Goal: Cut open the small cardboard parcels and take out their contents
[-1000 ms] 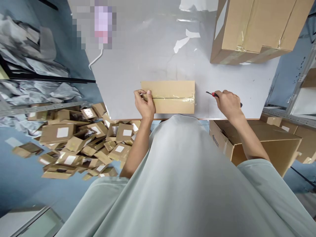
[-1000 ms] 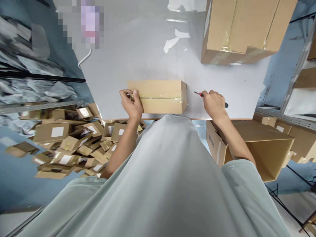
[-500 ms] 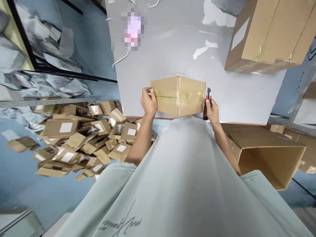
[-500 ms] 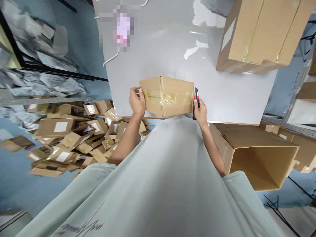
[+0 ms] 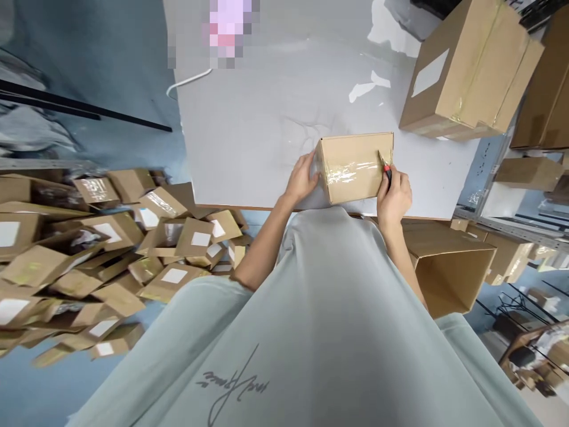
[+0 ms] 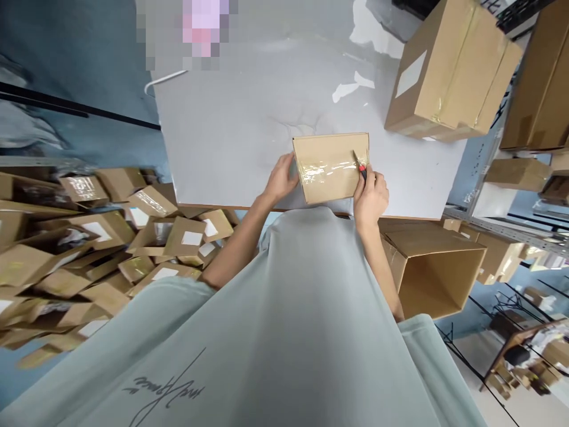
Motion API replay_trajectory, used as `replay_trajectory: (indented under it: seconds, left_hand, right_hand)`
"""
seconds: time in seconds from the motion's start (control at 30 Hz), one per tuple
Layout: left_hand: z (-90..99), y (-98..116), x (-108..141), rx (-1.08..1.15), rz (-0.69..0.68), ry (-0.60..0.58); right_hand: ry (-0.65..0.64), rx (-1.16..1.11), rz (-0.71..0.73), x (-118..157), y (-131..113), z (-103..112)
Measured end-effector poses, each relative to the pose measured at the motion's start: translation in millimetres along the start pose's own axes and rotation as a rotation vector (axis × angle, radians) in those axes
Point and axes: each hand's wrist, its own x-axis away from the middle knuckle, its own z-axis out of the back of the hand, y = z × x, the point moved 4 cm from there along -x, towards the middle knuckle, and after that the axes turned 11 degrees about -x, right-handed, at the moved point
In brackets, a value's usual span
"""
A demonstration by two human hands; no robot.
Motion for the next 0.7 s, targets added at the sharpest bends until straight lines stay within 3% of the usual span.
replay_trajectory:
  seconds: [0.13,0.23,0.37,0.7]
  left_hand:
    - [41.6,31.5,-0.8,-0.040,-0.093,0.034]
    - [57.0,58.0,-10.4,-0.038,-0.151,0.006]
    - [63.3,74.3,-19.4,-0.038,-0.148,-0.020]
    - [73.9,77.3,-15.3,-0.028,-0.153,-0.088]
  right_hand:
    - [0.042,0.136,-0.018,1.4,-7.0,-10.1]
    - [0.051,0.136,-0.029,1.8,-7.6,-7.7]
    - [0.023,0.084,-0.075,0.7,-10.6,-3.7]
    - [0.011,0.039,-0.113,2.3,-17.8,0.9]
